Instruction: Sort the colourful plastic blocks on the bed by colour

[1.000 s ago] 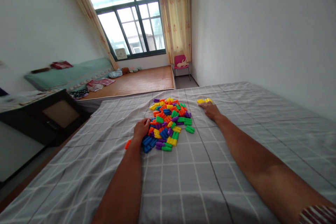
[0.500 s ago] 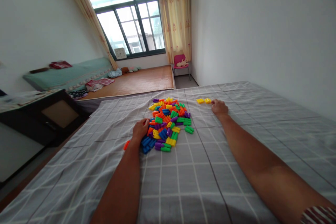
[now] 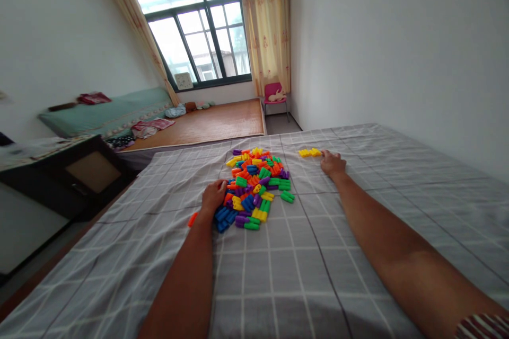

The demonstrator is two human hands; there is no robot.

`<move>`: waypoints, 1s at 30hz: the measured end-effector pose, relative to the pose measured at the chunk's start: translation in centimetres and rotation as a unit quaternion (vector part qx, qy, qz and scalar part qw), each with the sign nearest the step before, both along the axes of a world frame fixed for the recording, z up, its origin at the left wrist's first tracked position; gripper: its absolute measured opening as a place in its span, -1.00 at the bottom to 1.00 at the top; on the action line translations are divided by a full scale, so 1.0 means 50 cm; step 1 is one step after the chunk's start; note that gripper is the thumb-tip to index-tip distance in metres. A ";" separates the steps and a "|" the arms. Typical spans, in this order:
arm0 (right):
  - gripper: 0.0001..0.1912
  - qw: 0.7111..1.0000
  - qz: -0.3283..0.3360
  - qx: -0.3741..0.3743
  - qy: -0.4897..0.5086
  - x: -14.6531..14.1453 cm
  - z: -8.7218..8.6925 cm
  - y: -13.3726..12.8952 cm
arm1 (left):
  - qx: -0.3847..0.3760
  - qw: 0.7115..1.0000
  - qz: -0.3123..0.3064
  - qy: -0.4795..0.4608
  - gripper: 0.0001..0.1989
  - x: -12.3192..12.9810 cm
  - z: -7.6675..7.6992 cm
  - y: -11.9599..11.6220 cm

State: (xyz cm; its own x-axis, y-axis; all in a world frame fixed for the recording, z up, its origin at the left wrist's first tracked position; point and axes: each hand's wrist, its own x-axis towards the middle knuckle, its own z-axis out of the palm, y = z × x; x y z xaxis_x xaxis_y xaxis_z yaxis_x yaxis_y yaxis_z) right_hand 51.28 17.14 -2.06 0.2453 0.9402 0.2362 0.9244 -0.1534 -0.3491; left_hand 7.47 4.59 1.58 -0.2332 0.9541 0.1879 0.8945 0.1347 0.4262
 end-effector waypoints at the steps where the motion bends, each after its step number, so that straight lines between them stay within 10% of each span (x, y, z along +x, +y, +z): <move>1: -0.50 1.000 0.004 -0.006 0.001 0.000 -0.002 0.001 | -0.002 1.000 0.001 0.000 -0.63 0.001 0.001 -0.001; 8: -0.49 0.998 0.040 0.039 -0.019 -0.016 0.007 -0.006 | -0.004 1.000 0.003 0.004 -0.64 0.005 0.006 -0.005; 15: -0.54 0.967 0.239 0.012 -0.087 -0.073 0.009 -0.016 | -0.002 1.000 0.003 -0.010 -0.65 0.008 0.011 -0.008; 30: -0.66 0.962 0.265 0.032 -0.052 -0.074 0.008 -0.030 | 0.006 1.000 -0.008 -0.006 -0.56 0.002 -0.002 -0.004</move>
